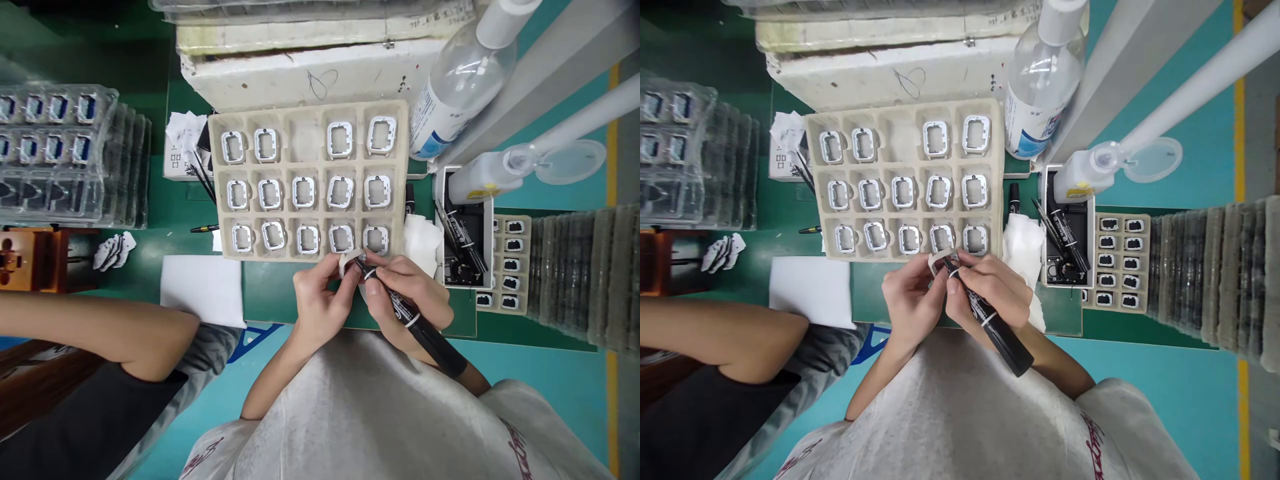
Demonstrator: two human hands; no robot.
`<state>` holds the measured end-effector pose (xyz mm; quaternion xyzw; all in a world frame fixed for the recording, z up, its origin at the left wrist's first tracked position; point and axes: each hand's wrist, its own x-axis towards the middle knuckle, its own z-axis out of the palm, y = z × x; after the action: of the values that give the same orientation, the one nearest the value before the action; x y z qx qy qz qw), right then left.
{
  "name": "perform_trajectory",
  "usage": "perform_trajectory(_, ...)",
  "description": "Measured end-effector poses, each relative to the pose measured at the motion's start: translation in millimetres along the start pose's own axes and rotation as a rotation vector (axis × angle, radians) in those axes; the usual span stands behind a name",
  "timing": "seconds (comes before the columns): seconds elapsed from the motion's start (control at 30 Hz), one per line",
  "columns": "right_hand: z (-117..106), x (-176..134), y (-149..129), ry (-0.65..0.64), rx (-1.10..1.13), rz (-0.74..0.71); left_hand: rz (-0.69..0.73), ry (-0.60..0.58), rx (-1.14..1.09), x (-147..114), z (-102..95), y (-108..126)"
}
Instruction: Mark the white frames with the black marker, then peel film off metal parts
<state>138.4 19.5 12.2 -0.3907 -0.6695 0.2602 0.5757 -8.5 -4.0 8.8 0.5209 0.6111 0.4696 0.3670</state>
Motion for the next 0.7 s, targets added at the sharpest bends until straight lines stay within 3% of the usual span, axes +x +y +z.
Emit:
perform_trajectory(0.2, -0.9, 0.7, 0.8, -0.009, -0.001, -0.009, 0.045, -0.006, 0.042, -2.0, 0.1, -3.0)
perform_trajectory(0.43, 1.3, 7.9, 5.1, 0.000, -0.079, -0.203, 0.094, -0.024, 0.107, -1.2, -0.5, 0.3)
perform_trajectory(0.63, -1.4, 2.6, 1.0, -0.022, 0.020, 0.046, 0.054, -0.005, 0.043, -0.1, 0.3, -0.7)
perform_trajectory(0.7, -1.0, 2.0, 0.7, -0.030, -0.002, 0.036, 0.029, -0.001, 0.043, 0.7, 0.1, -0.2)
